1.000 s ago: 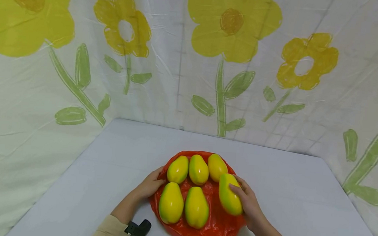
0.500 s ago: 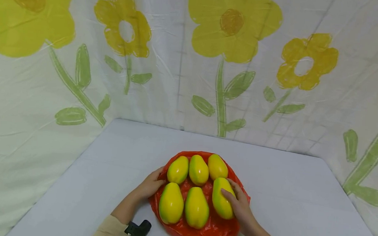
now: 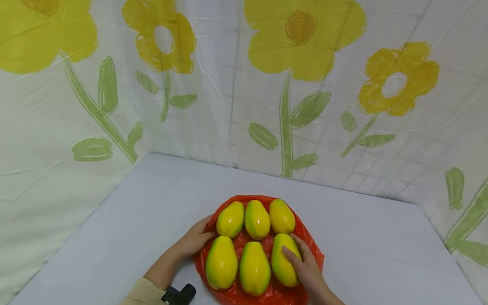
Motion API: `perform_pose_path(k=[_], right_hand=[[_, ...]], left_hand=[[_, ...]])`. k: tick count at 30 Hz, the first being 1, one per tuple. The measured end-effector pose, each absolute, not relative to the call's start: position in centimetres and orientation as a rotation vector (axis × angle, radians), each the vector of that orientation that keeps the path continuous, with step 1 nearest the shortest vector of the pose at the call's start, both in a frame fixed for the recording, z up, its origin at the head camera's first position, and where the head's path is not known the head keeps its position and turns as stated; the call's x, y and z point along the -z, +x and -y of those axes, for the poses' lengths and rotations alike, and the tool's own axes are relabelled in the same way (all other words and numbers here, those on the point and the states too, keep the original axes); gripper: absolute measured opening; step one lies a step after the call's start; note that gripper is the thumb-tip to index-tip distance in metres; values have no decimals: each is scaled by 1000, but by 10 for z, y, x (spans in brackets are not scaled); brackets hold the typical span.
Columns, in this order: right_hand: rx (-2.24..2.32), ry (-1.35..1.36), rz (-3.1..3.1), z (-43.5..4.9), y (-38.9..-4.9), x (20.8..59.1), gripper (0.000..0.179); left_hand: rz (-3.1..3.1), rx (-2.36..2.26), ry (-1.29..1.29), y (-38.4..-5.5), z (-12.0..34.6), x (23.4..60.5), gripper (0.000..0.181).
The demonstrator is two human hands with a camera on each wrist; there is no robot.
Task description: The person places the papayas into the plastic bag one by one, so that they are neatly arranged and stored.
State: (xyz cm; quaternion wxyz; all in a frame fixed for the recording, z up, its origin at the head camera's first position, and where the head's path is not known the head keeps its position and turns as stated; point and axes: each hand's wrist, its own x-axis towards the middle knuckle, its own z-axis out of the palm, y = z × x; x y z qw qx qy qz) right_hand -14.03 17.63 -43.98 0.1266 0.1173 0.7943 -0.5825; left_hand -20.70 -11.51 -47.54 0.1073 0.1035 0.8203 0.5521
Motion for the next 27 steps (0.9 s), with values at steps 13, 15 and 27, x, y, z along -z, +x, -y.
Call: perform_pose_path(k=[13,15,27], right_hand=[[1659,329,-2321,-173,-138,446,86],[1661,333,-2314,-172,-138,447,86],[1726,302,-2279,-178,-136,429,72]], left_hand=[[-2417,-1637,315,-206,116,475,51],[-2416,-1638,313,-206,117,475,51],[-2430,-1620,291,-206,117,475,50]])
